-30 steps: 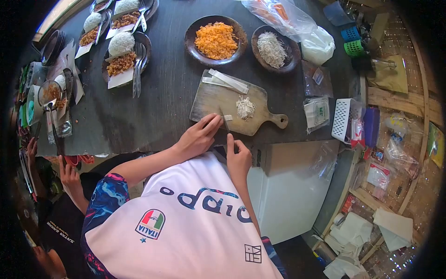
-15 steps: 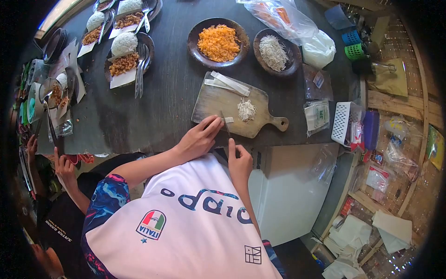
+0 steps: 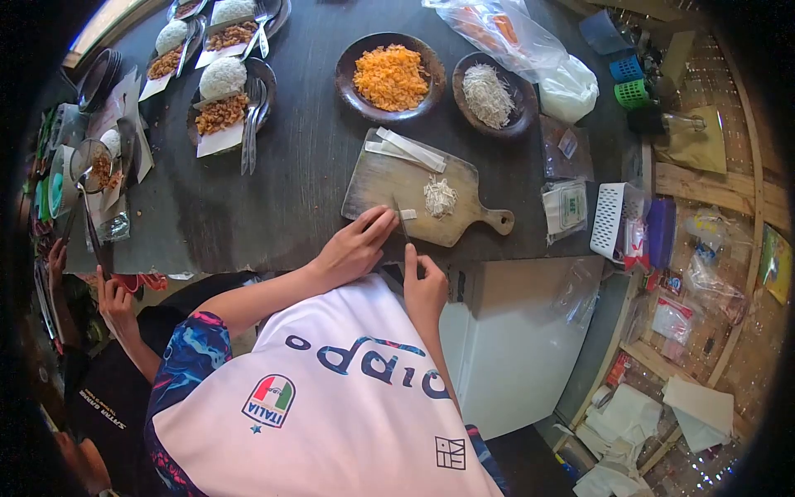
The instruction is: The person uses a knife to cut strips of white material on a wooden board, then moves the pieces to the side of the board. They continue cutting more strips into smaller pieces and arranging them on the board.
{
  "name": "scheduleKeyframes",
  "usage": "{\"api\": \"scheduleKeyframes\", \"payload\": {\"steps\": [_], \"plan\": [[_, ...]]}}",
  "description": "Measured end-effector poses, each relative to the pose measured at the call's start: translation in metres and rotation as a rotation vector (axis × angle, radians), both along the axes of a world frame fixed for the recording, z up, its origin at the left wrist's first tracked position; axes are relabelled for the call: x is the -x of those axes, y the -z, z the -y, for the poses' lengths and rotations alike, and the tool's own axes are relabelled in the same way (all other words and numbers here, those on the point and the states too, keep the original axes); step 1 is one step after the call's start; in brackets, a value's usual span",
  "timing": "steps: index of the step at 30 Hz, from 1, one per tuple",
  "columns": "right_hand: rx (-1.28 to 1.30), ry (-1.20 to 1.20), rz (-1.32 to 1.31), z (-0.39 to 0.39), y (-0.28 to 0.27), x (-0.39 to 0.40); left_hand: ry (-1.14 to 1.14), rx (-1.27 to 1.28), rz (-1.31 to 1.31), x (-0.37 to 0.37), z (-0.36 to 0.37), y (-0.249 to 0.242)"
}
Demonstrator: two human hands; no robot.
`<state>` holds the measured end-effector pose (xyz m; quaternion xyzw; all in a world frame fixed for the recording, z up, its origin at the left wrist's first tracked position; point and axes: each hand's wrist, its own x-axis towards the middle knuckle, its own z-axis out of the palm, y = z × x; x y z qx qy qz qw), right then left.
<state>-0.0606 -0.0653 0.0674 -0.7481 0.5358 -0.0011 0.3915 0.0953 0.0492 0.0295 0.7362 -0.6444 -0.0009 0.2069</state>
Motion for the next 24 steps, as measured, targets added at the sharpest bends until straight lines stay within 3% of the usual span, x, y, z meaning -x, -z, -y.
{"api": "scheduleKeyframes", "payload": {"steps": [3, 24], "plan": [[-0.088, 0.025, -0.052, 0.0014, 0.0039, 0.0087, 0.004, -0.006, 0.020, 0.0007, -0.0014, -0.0025], [-0.039, 0.003, -0.015, 0.0019, 0.0016, 0.0069, 0.012, -0.019, 0.034, 0.0001, -0.0021, -0.0033]]}}
